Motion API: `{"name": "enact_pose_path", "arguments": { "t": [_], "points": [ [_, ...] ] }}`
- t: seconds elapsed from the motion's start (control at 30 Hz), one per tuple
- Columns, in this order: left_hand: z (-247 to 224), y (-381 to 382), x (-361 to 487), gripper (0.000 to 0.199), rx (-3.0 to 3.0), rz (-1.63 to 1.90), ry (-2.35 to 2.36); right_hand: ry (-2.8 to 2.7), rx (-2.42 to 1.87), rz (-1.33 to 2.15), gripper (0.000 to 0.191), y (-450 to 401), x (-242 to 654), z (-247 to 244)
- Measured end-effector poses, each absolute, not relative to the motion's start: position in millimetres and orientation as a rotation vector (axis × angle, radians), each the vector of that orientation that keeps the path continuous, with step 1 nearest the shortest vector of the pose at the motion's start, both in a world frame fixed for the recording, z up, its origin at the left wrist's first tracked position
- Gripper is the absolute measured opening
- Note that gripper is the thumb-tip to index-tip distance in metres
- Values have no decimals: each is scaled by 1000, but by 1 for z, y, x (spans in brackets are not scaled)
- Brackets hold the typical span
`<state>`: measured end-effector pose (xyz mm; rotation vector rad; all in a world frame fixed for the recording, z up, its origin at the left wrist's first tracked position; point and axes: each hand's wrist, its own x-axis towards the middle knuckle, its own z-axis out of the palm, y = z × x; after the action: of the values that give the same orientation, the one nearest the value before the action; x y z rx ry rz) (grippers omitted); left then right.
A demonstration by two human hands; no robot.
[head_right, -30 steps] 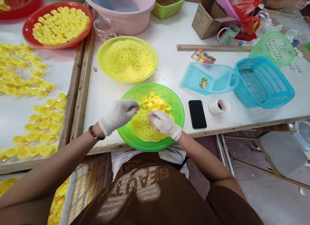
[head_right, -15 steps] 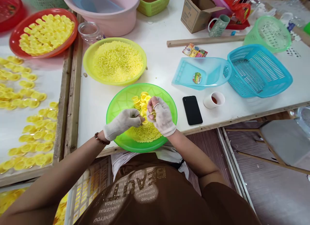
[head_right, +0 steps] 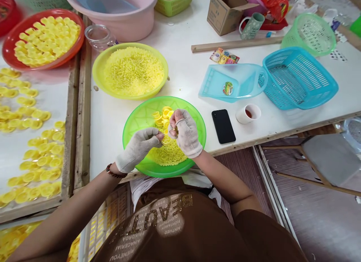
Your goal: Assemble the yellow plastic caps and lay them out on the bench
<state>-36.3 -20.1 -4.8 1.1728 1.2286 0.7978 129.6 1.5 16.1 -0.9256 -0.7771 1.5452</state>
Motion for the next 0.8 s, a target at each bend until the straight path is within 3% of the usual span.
{"name": "enact_pose_path", "arguments": {
  "t": [0.2, 0.4, 0.67, 0.8],
  "points": [
    [-3, -23, -50, 30, 1033, 867, 1244, -1136, -1070, 1642, 35, -12, 152, 3],
    [1, -25, -51, 28, 976, 870, 1251, -1999, -944, 1094, 10, -17, 157, -4],
    [6, -22, -52, 26, 1107, 872, 1324, -2106, -937, 867, 13, -19, 164, -3],
    [4, -21, -53, 28, 1096, 885, 1294, -2187, -890, 862, 28, -20, 162, -7]
  ]
}}
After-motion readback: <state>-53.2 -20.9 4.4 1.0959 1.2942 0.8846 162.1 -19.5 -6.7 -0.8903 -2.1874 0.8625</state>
